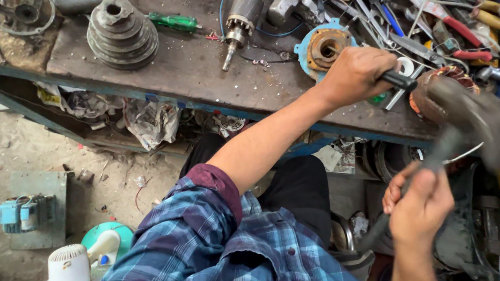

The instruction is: The person uses a screwdriver to scrape and clean the inside of a cylindrical motor housing. They repeatedly rotate the housing and scrape different sections, occasionally pausing to inspect the interior. The work is performed on a cluttered workbench with various tools and motor components nearby.

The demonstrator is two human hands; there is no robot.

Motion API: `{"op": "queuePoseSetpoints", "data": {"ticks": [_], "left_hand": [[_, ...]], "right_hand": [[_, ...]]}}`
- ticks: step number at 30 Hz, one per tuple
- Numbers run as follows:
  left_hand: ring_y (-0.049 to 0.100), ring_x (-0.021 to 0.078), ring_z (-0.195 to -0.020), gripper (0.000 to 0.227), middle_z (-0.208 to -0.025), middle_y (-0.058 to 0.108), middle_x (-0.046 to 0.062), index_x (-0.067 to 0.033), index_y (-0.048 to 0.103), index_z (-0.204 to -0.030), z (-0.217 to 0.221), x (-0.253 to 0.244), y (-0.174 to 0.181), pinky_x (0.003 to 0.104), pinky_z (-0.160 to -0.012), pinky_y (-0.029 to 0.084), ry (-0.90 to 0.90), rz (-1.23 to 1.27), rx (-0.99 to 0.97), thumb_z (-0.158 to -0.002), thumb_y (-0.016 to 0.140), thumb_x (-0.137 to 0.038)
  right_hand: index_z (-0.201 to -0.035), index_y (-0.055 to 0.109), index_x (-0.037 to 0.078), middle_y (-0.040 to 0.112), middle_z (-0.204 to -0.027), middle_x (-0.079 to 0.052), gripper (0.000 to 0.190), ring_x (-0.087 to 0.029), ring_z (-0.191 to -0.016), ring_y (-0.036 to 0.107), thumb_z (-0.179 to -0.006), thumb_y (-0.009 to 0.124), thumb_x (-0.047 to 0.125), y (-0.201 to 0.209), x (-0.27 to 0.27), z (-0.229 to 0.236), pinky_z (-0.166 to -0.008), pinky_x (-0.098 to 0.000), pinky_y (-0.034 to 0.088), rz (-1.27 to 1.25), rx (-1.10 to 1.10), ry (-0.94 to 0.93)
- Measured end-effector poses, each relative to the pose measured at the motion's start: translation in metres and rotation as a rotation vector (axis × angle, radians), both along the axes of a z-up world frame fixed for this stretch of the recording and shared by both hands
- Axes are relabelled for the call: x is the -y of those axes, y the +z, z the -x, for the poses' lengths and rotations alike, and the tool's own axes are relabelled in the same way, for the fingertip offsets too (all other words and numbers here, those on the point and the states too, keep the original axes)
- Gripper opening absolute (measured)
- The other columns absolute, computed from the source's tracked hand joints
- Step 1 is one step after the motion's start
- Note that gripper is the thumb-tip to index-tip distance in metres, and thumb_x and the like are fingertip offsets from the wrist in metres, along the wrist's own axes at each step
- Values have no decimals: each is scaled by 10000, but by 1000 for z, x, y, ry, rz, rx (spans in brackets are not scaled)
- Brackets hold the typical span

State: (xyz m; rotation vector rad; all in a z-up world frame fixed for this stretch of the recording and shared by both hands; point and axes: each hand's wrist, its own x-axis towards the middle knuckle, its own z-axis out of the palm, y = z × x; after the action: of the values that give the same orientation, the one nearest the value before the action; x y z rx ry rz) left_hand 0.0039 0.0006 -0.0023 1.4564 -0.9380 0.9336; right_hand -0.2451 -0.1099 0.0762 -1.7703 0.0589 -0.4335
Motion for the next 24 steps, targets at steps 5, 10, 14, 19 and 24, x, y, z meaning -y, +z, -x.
{"op": "queuePoseSetpoints", "data": {"ticks": [5,10,14,19,24], "left_hand": [[682,288,-760,260,-808,662,62,-109,618,-927,-3,1,7,424,-691,550,34,-22,-7,-738,791,-153],[689,291,-767,257,-799,653,63,-105,607,-929,-2,11,1,419,-699,555,47,9,-78,-756,787,-167],[687,294,-747,222,-779,643,70,-106,615,-935,-11,11,1,426,-701,557,73,17,-80,-795,778,-161],[690,295,-758,216,-808,661,78,-109,603,-938,-11,12,6,413,-697,557,71,115,-108,-795,759,-156],[675,310,-718,216,-739,632,88,-95,590,-890,-10,2,9,434,-662,532,84,104,-180,-812,775,-175]], "right_hand": [[-1068,490,-2,455,-667,-64,615,-121,-471,449,-1046,583,606,10,2,-4,-448,-286,361,-52,47,9],[-1058,486,-5,444,-677,-78,655,-145,-499,427,-1046,595,641,-3,14,3,-429,-287,356,-10,-70,-47],[-1102,514,4,446,-646,-68,605,-142,-506,428,-1067,555,607,-1,15,-2,-427,-286,342,-60,-55,-59],[-1065,480,-12,476,-727,-77,524,-146,-523,457,-1161,528,501,17,4,-9,-465,-284,387,77,46,-21],[-1104,506,-18,478,-727,-68,457,-125,-526,453,-1175,516,434,44,7,-6,-465,-267,371,98,-123,19]]}}
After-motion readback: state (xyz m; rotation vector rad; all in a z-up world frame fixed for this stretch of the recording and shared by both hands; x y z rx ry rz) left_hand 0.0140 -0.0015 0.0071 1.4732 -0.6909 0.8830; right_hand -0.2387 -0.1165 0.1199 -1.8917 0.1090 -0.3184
